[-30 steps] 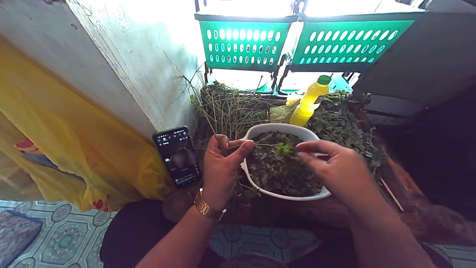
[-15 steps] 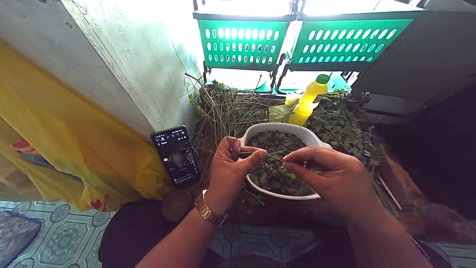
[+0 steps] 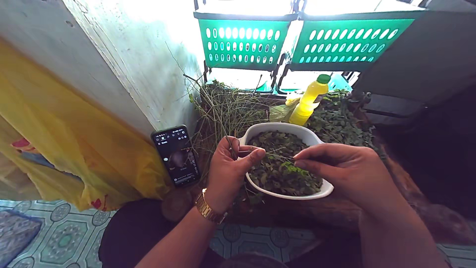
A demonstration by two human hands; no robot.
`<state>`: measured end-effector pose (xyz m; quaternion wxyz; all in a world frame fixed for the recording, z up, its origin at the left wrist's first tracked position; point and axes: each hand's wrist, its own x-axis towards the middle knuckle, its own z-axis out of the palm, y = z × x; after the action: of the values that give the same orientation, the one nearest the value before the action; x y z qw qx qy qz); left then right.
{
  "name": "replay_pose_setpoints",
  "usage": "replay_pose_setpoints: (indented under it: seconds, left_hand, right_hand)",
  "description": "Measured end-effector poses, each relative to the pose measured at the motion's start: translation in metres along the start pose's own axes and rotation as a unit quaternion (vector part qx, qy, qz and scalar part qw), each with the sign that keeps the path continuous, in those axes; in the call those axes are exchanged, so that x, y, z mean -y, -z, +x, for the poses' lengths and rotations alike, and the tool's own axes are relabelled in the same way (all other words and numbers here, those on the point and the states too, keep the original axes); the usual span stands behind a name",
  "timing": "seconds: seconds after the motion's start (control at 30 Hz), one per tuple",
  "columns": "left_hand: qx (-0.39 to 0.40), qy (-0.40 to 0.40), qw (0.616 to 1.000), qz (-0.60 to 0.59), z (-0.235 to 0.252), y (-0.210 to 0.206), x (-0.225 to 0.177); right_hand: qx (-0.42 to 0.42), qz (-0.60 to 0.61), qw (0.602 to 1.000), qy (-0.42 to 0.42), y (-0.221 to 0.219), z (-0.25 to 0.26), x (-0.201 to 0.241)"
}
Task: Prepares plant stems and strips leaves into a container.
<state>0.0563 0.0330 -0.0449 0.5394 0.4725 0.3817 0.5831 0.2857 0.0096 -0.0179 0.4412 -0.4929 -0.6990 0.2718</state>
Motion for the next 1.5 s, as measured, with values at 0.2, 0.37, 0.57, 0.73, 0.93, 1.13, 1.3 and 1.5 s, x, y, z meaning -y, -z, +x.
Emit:
replay_pose_setpoints:
  seconds: [0.2, 0.37, 0.57, 0.73, 0.93, 1.13, 1.3, 1.5]
  left_hand:
    - [-0.038, -0.009, 0.999, 0.008, 0.008, 0.01, -0.003]
    - [-0.06, -0.026, 0.998, -0.012, 0.007, 0.008, 0.0]
    - [-0.045, -0.034, 0.998, -0.008, -0.004, 0.003, 0.002]
    - [-0.028, -0.03, 0.999, -0.02, -0.008, -0.002, 0.006]
    - [-0.004, -0.02, 1.0, -0.006, -0.012, -0.003, 0.009]
    - [-0.035, -0.042, 0.998, -0.026, -0.005, -0.002, 0.004]
    - [-0.048, -0.036, 0.998, -0.024, -0.002, 0.0, 0.002]
    - [-0.059, -0.046, 0.997, -0.022, 0.005, 0.007, -0.001]
  right_hand:
    - [-0.034, -0.014, 0.999, -0.014, 0.012, 0.003, -0.005]
    - [-0.077, -0.072, 0.992, 0.068, -0.008, -0.002, -0.003]
    - [-0.053, -0.012, 0.991, -0.125, -0.044, -0.009, 0.01]
    - [-0.104, 0.314, 0.933, -0.14, -0.056, -0.002, -0.001]
    - [-0.152, 0.398, 0.889, -0.169, -0.059, -0.003, 0.004]
    - [-0.119, 0.382, 0.904, -0.151, -0.046, -0.001, 0.001]
    - [-0.098, 0.331, 0.924, -0.164, -0.035, 0.002, 0.001]
    - [-0.107, 0.264, 0.944, -0.166, -0.016, 0.008, -0.006]
